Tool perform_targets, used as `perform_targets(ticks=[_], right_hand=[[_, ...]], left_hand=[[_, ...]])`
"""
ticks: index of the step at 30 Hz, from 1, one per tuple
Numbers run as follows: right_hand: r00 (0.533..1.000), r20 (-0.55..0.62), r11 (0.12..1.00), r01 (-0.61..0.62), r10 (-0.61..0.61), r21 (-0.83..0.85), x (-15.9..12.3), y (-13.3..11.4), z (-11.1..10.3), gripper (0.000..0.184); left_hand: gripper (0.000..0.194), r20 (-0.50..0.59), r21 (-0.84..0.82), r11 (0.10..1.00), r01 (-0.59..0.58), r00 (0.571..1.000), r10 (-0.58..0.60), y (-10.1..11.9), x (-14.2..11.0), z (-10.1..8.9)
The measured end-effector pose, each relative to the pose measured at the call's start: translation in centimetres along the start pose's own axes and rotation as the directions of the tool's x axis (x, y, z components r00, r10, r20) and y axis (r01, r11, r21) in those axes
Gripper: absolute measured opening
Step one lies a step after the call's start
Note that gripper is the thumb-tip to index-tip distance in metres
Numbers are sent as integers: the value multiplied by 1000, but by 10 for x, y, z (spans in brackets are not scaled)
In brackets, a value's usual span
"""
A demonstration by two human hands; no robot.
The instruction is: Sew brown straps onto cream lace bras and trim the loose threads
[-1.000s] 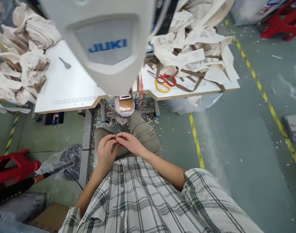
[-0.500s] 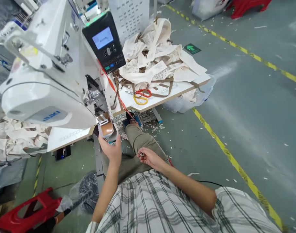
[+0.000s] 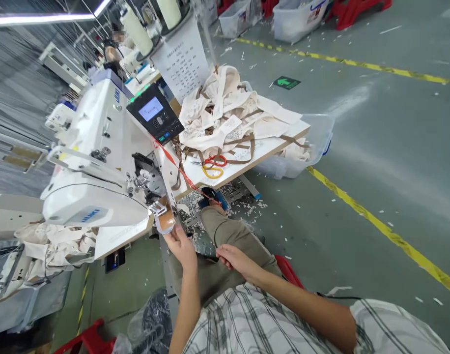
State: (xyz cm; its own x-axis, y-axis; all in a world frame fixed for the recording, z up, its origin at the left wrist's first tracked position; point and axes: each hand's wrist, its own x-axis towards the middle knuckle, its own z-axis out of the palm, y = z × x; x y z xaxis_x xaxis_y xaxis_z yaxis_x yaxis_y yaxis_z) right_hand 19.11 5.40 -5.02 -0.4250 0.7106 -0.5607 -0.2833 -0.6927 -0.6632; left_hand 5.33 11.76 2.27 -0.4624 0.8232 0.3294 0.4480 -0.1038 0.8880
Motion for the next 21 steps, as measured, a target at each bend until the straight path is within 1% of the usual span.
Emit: perform_targets(ticks=[2, 5, 9, 12, 15, 17, 19, 20, 21], right_hand=[[1000, 9, 1000, 13, -13, -21, 1, -1, -2, 42], [999, 12, 998, 36, -36, -46, 1, -2, -6, 39], [999, 5, 997, 46, -45, -58, 2, -4, -6, 37], [999, 0, 997, 52, -52, -54, 4, -7, -1, 38], [998, 6, 996, 68, -68, -56, 4, -11, 6, 39], [997, 23, 995, 79, -77, -67, 3, -15, 10, 42], [995, 44, 992, 96, -92, -80, 3, -20, 14, 46], [993, 54, 990, 108, -104, -85, 3, -24, 16, 50], [991, 66, 988, 122, -116, -89, 4, -27, 20, 54]], left_hand=[[53, -18, -108, 992, 60, 998, -62, -2, 0, 2], [51, -44, -224, 968, 113, 991, -126, -7, 1, 1], [48, -58, -315, 938, 143, 984, -169, -5, 7, 1], [48, -59, -360, 923, 138, 984, -170, 1, 16, 6], [51, -96, -337, 937, 93, 987, -132, 4, 24, 13], [46, -117, -275, 959, 66, 988, -101, 4, 26, 11], [33, -96, -179, 982, 59, 992, -77, 0, 21, -2], [25, -60, -125, 990, 58, 996, -66, -3, 17, -12], [19, 2, -69, 996, 51, 999, -51, -7, 10, -24]])
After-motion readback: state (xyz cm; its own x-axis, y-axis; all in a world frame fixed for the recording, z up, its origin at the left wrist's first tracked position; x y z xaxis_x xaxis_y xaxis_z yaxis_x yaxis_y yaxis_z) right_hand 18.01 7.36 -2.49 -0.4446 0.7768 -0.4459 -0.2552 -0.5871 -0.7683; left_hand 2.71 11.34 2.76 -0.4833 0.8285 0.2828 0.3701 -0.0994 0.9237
